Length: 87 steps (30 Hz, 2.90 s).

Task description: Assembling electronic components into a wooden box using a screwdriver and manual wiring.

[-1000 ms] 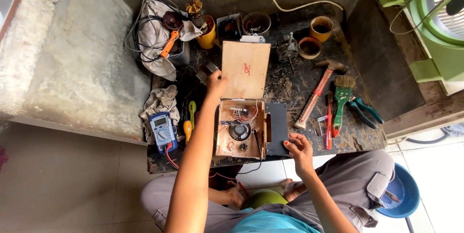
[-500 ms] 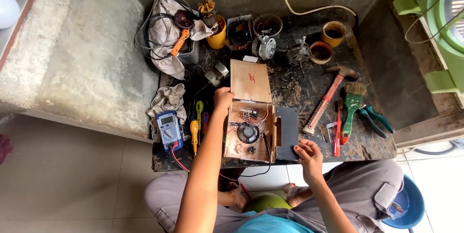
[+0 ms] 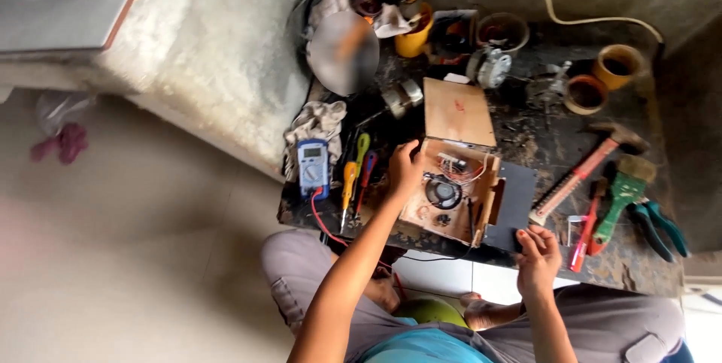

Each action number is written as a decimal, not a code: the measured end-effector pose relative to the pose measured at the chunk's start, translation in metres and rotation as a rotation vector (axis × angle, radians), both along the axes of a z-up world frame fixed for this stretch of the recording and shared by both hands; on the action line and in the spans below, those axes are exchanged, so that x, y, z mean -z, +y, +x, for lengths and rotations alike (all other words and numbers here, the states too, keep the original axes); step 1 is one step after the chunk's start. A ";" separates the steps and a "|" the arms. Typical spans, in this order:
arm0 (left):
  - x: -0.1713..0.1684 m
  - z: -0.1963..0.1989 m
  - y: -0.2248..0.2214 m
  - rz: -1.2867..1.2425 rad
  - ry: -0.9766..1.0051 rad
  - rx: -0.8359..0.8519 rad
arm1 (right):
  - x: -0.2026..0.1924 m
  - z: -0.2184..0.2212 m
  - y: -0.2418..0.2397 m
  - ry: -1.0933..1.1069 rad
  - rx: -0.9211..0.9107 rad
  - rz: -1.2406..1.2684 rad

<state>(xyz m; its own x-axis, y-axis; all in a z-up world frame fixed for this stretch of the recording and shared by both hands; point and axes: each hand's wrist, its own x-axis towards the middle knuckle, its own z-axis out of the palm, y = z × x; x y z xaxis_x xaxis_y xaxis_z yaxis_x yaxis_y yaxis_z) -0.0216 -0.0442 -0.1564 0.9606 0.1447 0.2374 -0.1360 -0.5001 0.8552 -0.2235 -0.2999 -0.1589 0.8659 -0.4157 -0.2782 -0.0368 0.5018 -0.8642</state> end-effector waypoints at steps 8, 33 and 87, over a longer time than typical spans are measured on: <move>-0.002 -0.080 0.083 0.633 -0.141 -0.351 | -0.002 0.001 -0.014 0.109 -0.142 -0.424; 0.002 -0.112 0.113 0.437 -0.197 -0.170 | 0.000 0.008 -0.005 0.131 -0.157 -0.388; 0.008 -0.119 0.075 -0.564 0.468 0.161 | -0.021 0.002 -0.004 0.162 -0.259 -0.508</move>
<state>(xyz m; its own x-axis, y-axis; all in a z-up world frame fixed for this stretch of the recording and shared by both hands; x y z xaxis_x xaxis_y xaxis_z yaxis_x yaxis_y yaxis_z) -0.1406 0.0305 -0.1640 0.9625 -0.0278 -0.2698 0.2705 0.0269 0.9623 -0.2210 -0.3038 -0.1377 0.9200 -0.3122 -0.2369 -0.2545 -0.0162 -0.9669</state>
